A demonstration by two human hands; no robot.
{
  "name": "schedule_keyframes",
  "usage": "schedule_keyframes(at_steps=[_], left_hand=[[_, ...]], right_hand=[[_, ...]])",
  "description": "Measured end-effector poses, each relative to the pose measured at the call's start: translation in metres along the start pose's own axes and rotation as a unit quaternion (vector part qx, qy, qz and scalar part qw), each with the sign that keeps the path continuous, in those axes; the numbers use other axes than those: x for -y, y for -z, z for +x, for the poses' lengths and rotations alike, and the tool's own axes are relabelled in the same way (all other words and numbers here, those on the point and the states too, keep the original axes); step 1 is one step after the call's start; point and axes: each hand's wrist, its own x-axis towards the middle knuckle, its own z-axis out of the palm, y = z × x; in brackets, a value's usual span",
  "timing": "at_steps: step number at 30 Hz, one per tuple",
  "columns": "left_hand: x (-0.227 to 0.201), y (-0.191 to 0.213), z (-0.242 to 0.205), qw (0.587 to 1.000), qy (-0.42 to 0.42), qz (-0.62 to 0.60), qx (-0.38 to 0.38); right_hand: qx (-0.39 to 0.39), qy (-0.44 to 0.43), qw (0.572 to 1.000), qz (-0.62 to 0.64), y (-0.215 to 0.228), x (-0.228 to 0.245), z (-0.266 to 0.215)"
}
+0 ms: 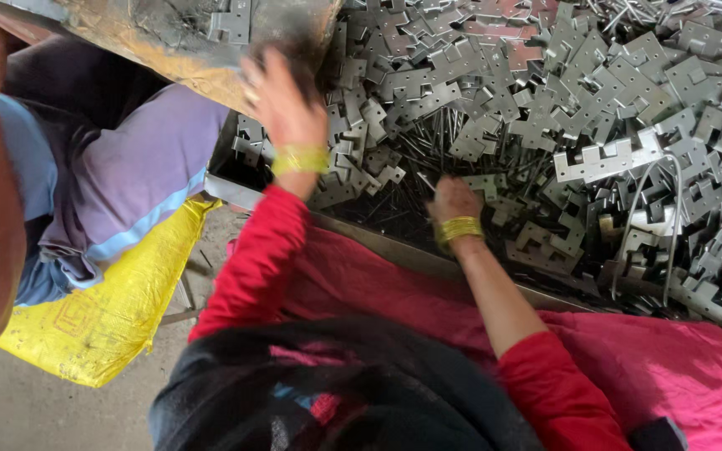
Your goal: The person sits on the floor and sorts small metal brackets from a large bin, picking them up by hand and placing them into a separate container. The task involves repetitive handling of identical metal pieces.
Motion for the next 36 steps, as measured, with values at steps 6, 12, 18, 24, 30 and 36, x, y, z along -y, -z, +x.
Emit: schedule_keyframes(at_steps=[6,12,18,24,30,36], left_hand=[[-0.073,-0.029,-0.096,0.977,-0.106,-0.006,0.185],[-0.134,-0.106,-0.18,0.883,-0.268,0.014,0.385],[-0.139,-0.155,-0.218,0.903,-0.366,0.028,0.223],[-0.11,-0.118,-0.146,0.943,-0.146,-0.06,0.294],[-0.101,-0.05,-0.138,0.884,0.178,-0.327,0.283],[-0.122,-0.046,-0.193,0.912,0.14,-0.218,0.318]], right_hand=[[-0.144,0.073,0.986,-0.032,0.023,-0.033,-0.022],[-0.31,-0.006,0.946,0.093,0.112,-0.106,-0.068],[-0.374,-0.179,0.491,0.766,0.122,-0.148,-0.065],[-0.134,-0.228,0.567,0.78,0.014,-0.132,-0.042],[-0.048,-0.226,0.711,0.664,-0.048,-0.1,-0.009],[-0.069,-0.244,0.682,0.686,-0.039,-0.069,-0.021]])
